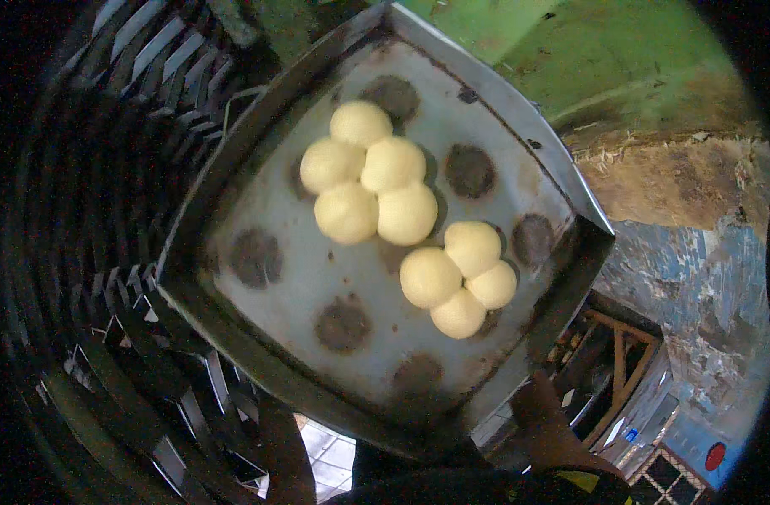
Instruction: The person scoops a chocolate filling into small pieces of dough using a spoon and then places the filled dough onto metal baking trays.
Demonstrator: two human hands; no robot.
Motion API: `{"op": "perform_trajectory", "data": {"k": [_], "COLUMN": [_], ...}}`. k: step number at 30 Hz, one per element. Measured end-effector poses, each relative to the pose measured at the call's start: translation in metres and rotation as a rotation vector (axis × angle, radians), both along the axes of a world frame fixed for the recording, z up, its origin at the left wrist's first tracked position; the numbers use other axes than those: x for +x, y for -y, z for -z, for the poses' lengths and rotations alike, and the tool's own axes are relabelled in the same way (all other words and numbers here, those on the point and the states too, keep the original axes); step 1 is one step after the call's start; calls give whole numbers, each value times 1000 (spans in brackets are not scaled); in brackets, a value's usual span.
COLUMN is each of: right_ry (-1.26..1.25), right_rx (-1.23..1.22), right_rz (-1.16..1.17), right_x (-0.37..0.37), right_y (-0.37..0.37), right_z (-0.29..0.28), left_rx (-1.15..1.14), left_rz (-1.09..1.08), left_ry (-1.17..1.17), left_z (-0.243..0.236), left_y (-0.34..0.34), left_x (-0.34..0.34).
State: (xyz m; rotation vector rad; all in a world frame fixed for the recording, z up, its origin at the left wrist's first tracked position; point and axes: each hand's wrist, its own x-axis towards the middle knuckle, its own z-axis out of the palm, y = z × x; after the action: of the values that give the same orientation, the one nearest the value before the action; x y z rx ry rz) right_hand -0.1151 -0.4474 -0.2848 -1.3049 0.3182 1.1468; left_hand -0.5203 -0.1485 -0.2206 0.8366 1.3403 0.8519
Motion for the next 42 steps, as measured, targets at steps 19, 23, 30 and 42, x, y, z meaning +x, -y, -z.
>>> {"op": "perform_trajectory", "data": {"k": [19,23,30,42], "right_ry": [100,129,176,376], "right_rx": [292,342,453,318], "right_rz": [45,167,296,739], "right_x": [34,46,33,-57], "right_y": [14,47,98,255], "right_z": [10,4,-48,-144], "left_rx": [117,65,27,-93], "left_rz": [178,293,429,862], "left_ry": [84,8,-73,-37], "left_z": [19,-10,-80,-167], "left_y": [-27,25,118,121], "left_x": [41,52,50,63]}}
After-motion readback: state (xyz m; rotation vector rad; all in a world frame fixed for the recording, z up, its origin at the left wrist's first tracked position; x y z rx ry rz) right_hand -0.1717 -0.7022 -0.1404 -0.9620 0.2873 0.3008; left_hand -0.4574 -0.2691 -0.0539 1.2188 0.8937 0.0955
